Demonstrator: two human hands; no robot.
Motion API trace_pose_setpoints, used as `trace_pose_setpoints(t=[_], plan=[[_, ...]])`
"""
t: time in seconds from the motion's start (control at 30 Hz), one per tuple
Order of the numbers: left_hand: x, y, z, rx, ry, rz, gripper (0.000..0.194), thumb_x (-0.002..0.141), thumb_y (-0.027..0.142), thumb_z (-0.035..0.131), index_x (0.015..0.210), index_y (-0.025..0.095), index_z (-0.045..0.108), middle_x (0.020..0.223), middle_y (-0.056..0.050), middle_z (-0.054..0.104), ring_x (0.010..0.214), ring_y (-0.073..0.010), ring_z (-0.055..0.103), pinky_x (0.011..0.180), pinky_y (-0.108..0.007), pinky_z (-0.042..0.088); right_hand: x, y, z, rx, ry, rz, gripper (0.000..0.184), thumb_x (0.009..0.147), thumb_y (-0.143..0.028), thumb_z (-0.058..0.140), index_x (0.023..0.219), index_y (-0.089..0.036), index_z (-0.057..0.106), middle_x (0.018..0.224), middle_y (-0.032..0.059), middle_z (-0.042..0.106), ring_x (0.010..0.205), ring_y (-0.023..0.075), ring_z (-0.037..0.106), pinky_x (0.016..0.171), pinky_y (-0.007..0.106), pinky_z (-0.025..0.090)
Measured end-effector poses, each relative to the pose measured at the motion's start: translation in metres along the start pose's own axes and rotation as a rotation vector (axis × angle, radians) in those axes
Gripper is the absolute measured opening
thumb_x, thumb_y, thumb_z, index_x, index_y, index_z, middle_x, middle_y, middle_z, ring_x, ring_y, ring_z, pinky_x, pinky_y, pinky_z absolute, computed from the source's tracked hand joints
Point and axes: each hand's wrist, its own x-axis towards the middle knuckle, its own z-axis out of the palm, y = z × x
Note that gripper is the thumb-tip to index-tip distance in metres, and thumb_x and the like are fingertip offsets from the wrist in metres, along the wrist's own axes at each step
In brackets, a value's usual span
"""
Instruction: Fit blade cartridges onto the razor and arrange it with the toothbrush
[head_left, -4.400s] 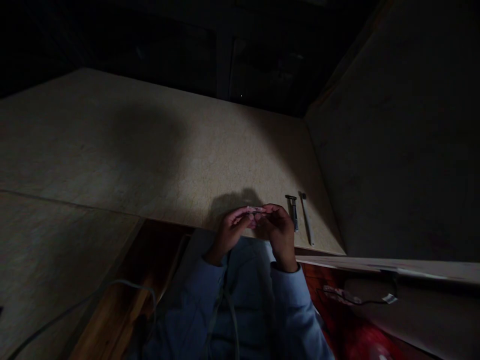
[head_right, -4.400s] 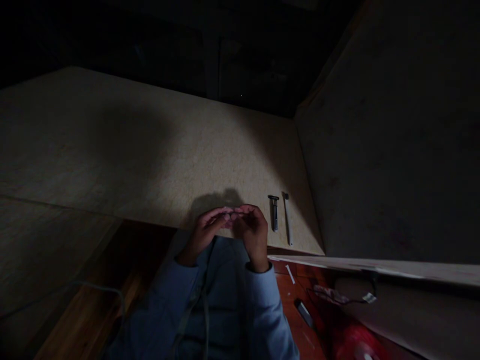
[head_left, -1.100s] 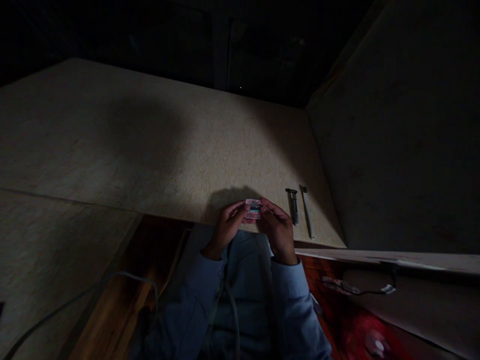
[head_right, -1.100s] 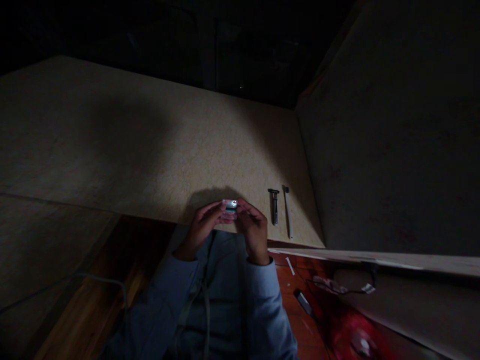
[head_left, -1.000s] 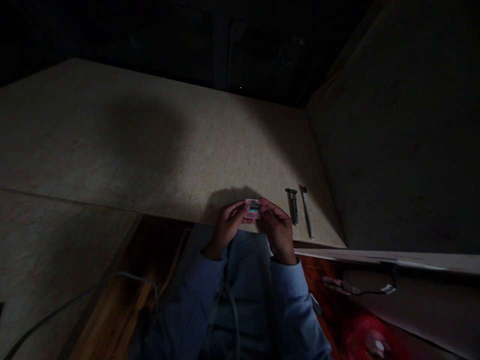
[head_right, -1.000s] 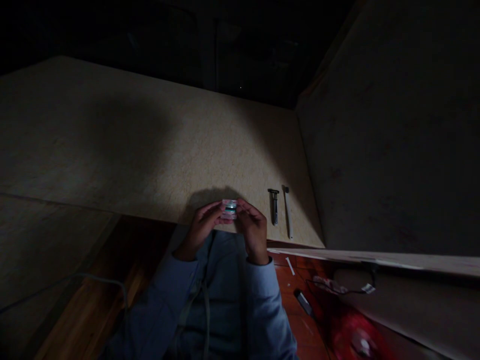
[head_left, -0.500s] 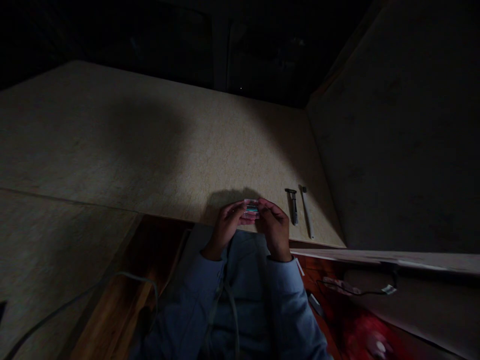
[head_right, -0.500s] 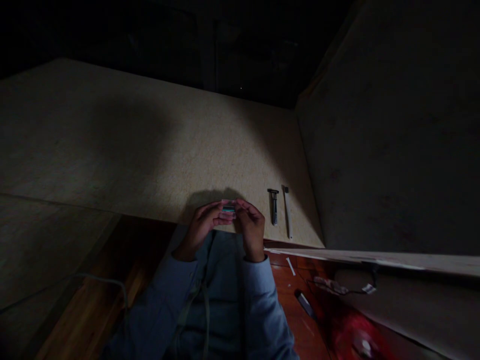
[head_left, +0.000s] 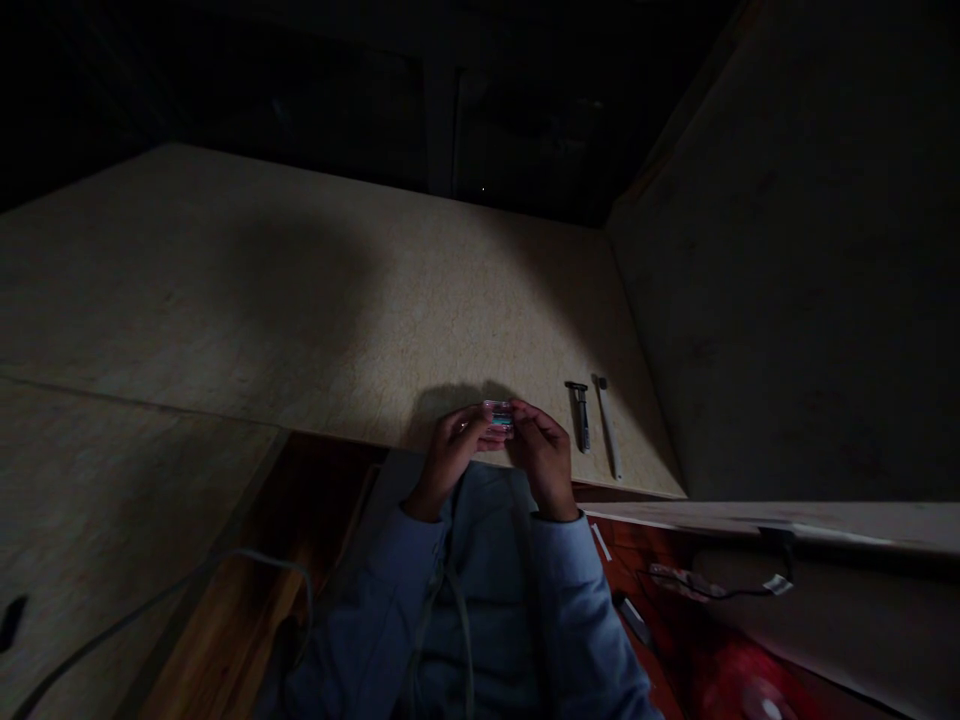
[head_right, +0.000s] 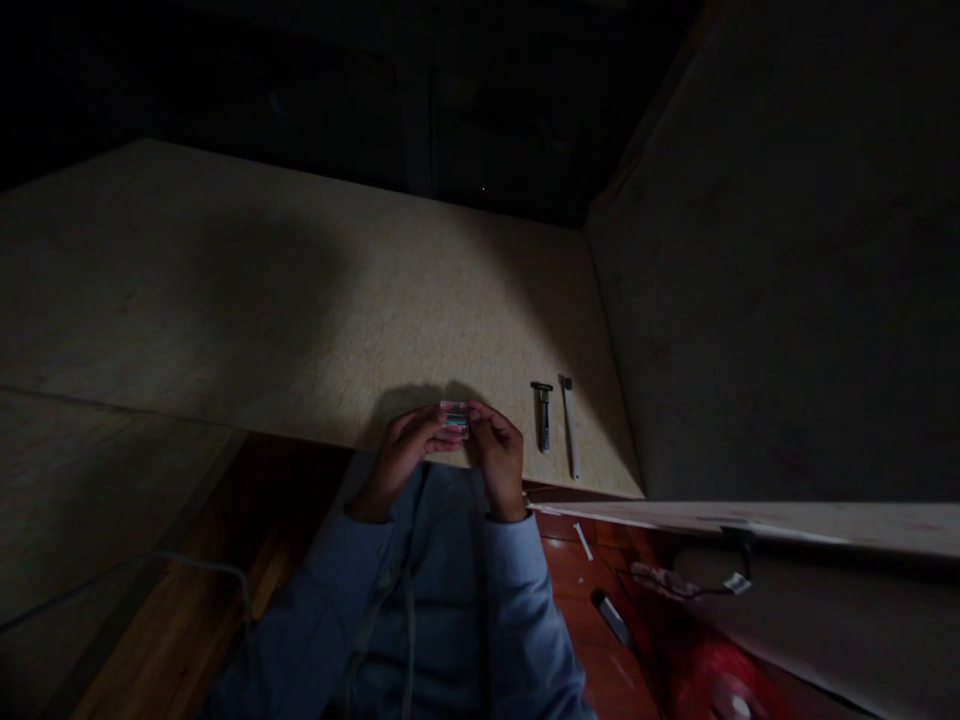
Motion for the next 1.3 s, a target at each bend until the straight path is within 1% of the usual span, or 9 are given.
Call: trace_pose_setpoints(t=[0.13, 0.23, 0.37, 0.53, 0.67, 0.9, 1.03, 1.17, 1.3], plan=[[-0.002, -0.002, 0.002, -0.027, 0.073, 0.017, 0.049, 0.068, 0.047, 0.083, 0.099, 0.011, 0.072, 0.087, -0.013, 0.078, 0.073, -0.0229, 0.075, 0.068, -0.033, 0.061, -0.001, -0.001, 0.001, 0.012, -0.023, 0.006, 0.031, 0.077, -0.044, 0.078, 0.100, -0.023, 0.080, 0.097, 0.0034, 0.080, 0.087, 0.0203, 0.070, 0.086, 0.037, 0.053], [-0.002, -0.001, -0.002, 0.001, 0.126, 0.031, 0.045, 0.068, 0.046, 0.082, 0.097, 0.012, 0.072, 0.088, -0.011, 0.077, 0.068, -0.0204, 0.073, 0.065, -0.033, 0.061, -0.001, -0.002, 0.001, 0.063, -0.003, 0.044, 0.032, 0.074, -0.043, 0.081, 0.099, -0.023, 0.080, 0.099, 0.0045, 0.079, 0.084, 0.0190, 0.070, 0.081, 0.035, 0.054], [0.001, 0.006, -0.020, 0.094, 0.217, 0.095, 0.045, 0.067, 0.045, 0.081, 0.098, 0.013, 0.072, 0.086, -0.008, 0.076, 0.065, -0.0177, 0.070, 0.061, -0.030, 0.060, -0.002, -0.005, 0.001, 0.129, -0.017, 0.058, 0.032, 0.072, -0.041, 0.084, 0.097, -0.022, 0.079, 0.103, 0.0068, 0.079, 0.084, 0.0181, 0.069, 0.076, 0.033, 0.054], [0.005, 0.018, -0.046, 0.168, 0.329, 0.152, 0.055, 0.063, 0.044, 0.083, 0.106, 0.014, 0.069, 0.078, -0.005, 0.074, 0.061, -0.0173, 0.069, 0.057, -0.028, 0.058, -0.003, -0.006, 0.000, 0.141, -0.025, 0.081, 0.031, 0.071, -0.040, 0.085, 0.096, -0.022, 0.079, 0.101, 0.0063, 0.079, 0.087, 0.0183, 0.070, 0.076, 0.033, 0.053], [0.005, 0.021, -0.052, 0.176, 0.328, 0.148, 0.054, 0.063, 0.045, 0.084, 0.104, 0.015, 0.068, 0.073, -0.003, 0.072, 0.057, -0.0140, 0.066, 0.055, -0.025, 0.056, -0.003, -0.005, -0.002, 0.128, -0.036, 0.075, 0.032, 0.072, -0.041, 0.085, 0.097, -0.022, 0.078, 0.103, 0.0072, 0.078, 0.087, 0.0183, 0.069, 0.079, 0.035, 0.053], [0.004, 0.021, -0.044, 0.155, 0.343, 0.183, 0.053, 0.058, 0.046, 0.088, 0.097, 0.016, 0.068, 0.069, 0.000, 0.070, 0.055, -0.0100, 0.062, 0.051, -0.020, 0.053, -0.004, -0.005, -0.003, 0.077, -0.035, 0.064, 0.032, 0.072, -0.043, 0.085, 0.096, -0.022, 0.078, 0.102, 0.0073, 0.078, 0.085, 0.0182, 0.069, 0.079, 0.035, 0.052], [0.003, 0.024, -0.044, 0.120, 0.337, 0.168, 0.050, 0.059, 0.044, 0.087, 0.096, 0.016, 0.068, 0.068, 0.000, 0.070, 0.053, -0.0112, 0.063, 0.052, -0.022, 0.053, -0.005, -0.006, -0.002, 0.062, -0.032, 0.070, 0.031, 0.072, -0.044, 0.085, 0.095, -0.023, 0.079, 0.100, 0.0065, 0.079, 0.084, 0.0176, 0.069, 0.078, 0.034, 0.052], [0.002, 0.025, -0.046, 0.086, 0.335, 0.146, 0.054, 0.059, 0.044, 0.088, 0.099, 0.014, 0.068, 0.066, -0.001, 0.070, 0.054, -0.0140, 0.066, 0.055, -0.026, 0.056, -0.006, -0.007, -0.002, 0.062, -0.033, 0.075, 0.032, 0.072, -0.044, 0.085, 0.095, -0.023, 0.078, 0.101, 0.0064, 0.078, 0.084, 0.0181, 0.068, 0.079, 0.035, 0.053], [0.000, 0.026, -0.047, 0.066, 0.339, 0.152, 0.057, 0.058, 0.044, 0.089, 0.102, 0.012, 0.069, 0.072, -0.003, 0.073, 0.058, -0.0153, 0.068, 0.059, -0.029, 0.058, -0.007, -0.007, -0.002, 0.074, -0.028, 0.080, 0.033, 0.071, -0.043, 0.086, 0.095, -0.022, 0.078, 0.100, 0.0064, 0.078, 0.084, 0.0174, 0.068, 0.079, 0.034, 0.052]])
